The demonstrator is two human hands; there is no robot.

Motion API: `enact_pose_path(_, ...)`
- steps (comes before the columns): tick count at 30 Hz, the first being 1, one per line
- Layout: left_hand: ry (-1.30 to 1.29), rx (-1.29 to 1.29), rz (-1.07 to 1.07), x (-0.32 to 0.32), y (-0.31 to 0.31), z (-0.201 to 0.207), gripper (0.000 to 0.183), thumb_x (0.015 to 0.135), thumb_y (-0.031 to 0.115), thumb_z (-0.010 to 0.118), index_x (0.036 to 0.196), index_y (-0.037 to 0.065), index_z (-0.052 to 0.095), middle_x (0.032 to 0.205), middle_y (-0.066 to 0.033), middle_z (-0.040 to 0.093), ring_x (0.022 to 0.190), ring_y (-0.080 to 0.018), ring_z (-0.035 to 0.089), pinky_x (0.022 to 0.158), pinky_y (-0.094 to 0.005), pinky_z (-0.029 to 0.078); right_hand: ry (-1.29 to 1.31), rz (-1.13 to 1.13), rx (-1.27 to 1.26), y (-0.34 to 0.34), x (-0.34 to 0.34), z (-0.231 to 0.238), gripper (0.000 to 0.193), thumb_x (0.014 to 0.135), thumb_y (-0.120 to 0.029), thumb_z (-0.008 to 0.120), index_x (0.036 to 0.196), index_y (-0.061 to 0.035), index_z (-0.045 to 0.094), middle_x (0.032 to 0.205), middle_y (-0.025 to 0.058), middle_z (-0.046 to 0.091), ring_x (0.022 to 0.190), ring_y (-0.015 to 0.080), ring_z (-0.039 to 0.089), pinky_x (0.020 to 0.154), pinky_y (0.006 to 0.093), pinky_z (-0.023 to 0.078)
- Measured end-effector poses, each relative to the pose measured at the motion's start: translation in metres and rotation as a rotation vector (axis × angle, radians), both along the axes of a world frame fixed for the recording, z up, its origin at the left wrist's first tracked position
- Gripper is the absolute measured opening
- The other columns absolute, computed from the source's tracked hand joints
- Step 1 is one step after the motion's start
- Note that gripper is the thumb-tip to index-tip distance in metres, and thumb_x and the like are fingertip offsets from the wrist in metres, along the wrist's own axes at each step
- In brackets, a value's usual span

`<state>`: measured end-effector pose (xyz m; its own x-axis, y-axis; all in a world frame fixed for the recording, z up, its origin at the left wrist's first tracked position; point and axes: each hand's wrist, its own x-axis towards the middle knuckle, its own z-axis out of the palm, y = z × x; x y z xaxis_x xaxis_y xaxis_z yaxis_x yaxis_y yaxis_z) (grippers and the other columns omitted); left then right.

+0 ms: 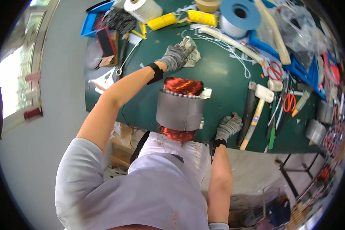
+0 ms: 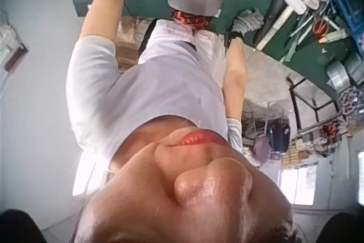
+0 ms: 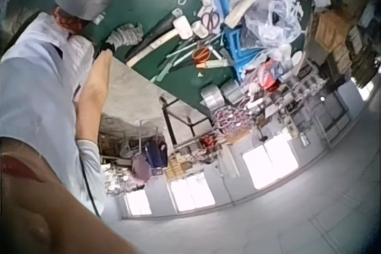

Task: Using a mallet and tools to assemble and align an electric motor stator and housing.

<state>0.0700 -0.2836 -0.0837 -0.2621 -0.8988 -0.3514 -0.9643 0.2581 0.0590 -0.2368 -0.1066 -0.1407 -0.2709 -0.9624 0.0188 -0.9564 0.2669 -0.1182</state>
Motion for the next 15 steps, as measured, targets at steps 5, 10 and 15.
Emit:
enact_pose_path(5,-0.065,0.075,0.389,0.044,0.071,-0.010,0.054,0.085,0.025,0.039,0.138,0.019,0.027,0.146,-0.0183,0.012,0.127,-0.0335,0.033,0.087,-0.0498,0.039,0.132,-0.037,0.039,-0.001,0.003,0.001,0.031,0.076,-0.025,0.045,0.104,-0.0157,0.056,0.094,0.0058,0.051,0.084,0.0242,0.050,0.072,0.0363,0.041)
enact_pose_path(10,-0.116,-0.109,0.731,0.055,0.157,-0.027,0.065,0.081,0.026,0.045,0.140,0.015,0.021,0.144,-0.0221,0.015,0.129,-0.0314,0.029,0.090,-0.0486,0.034,0.130,-0.016,0.037,-0.003,0.004,0.008,0.032,0.076,-0.022,0.047,0.104,-0.0112,0.055,0.093,0.0084,0.055,0.082,0.0271,0.054,0.072,0.0380,0.043)
enact_pose_path(15,-0.103,-0.248,0.912,0.082,0.243,-0.043,0.058,0.083,0.021,0.044,0.138,0.016,0.026,0.122,-0.0191,0.047,0.099,-0.0289,0.056,0.074,-0.0428,0.043,0.092,-0.062,-0.011,-0.004,0.006,0.010,0.031,0.075,-0.017,0.051,0.104,-0.0087,0.055,0.092,0.0097,0.057,0.080,0.0264,0.057,0.072,0.0383,0.045)
